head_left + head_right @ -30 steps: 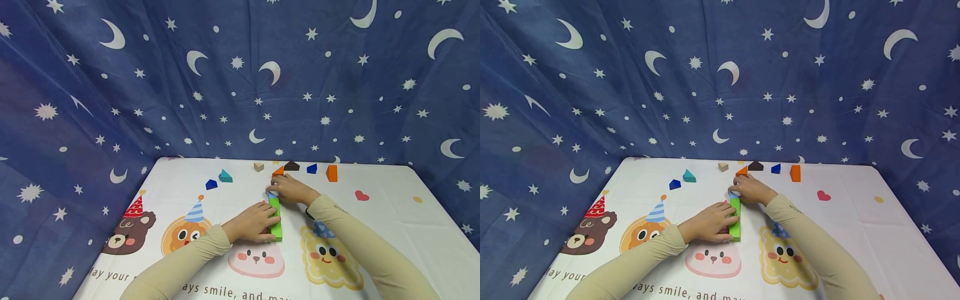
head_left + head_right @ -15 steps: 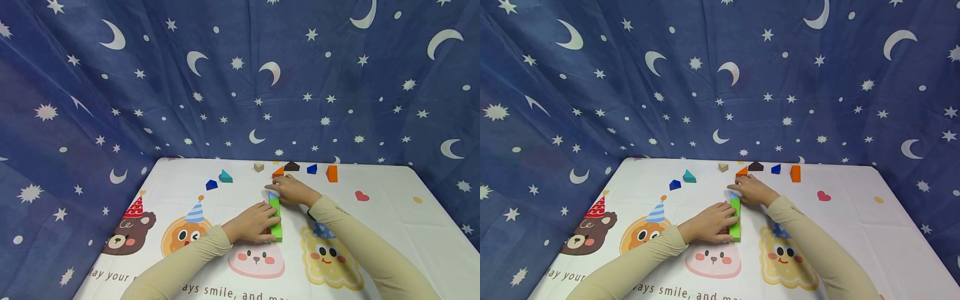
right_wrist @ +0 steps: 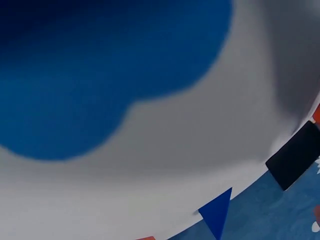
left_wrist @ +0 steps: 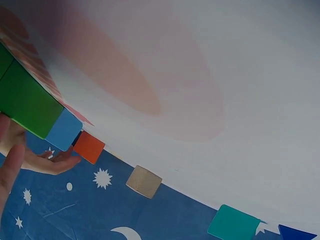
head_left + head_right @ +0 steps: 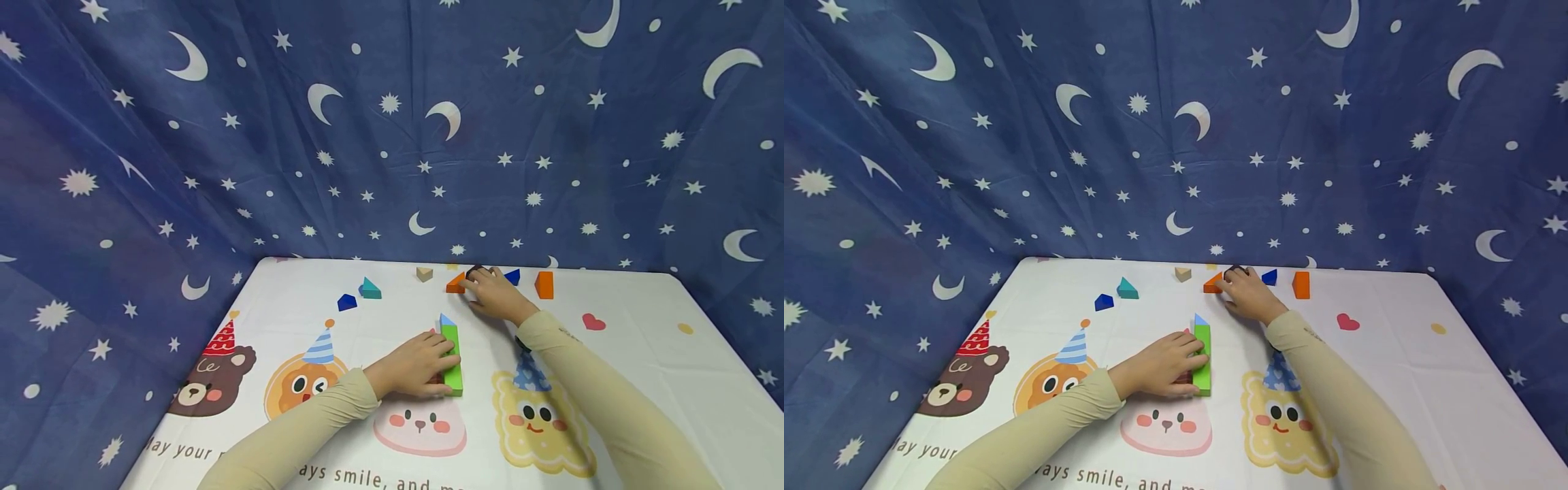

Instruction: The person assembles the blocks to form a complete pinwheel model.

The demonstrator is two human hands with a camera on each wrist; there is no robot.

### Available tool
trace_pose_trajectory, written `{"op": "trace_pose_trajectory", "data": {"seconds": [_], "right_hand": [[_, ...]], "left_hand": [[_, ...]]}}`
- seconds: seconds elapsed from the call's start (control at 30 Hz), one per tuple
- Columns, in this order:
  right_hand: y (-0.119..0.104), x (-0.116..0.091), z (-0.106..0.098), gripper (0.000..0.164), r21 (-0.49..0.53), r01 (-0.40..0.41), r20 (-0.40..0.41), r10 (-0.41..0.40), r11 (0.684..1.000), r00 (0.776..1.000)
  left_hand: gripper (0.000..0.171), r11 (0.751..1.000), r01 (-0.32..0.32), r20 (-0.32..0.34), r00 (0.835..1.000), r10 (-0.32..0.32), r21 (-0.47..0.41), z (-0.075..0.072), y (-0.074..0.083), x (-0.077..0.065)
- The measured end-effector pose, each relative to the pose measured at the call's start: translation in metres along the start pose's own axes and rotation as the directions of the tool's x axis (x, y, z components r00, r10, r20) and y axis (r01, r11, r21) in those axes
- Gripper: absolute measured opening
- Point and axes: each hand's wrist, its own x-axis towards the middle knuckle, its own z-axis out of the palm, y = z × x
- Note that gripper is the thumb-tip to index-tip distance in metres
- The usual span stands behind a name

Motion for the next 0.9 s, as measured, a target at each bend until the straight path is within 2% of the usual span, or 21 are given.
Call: {"op": "trace_pose_trajectory", "data": {"seconds": [0.2,0.43,0.9], "right_hand": [[0.007,0.006,0.004,0.047,-0.027,-0.013,-0.019,0.012,1.0,1.0],[0.002,0.012,0.006,0.046,-0.046,0.013,0.007,-0.012,0.999,1.0],[-0.001,0.003,0.004,0.041,-0.029,0.175,-0.057,-0.177,0.984,0.983]], "left_hand": [[0.045,1.0,-0.006,-0.006,1.0,0.006,-0.005,0.001,0.001,0.001],[0.046,1.0,-0.014,-0.014,1.0,0.014,-0.003,0.002,0.002,0.001],[0.045,1.0,0.0,-0.007,1.0,0.0,0.003,0.003,0.0,0.0]]}}
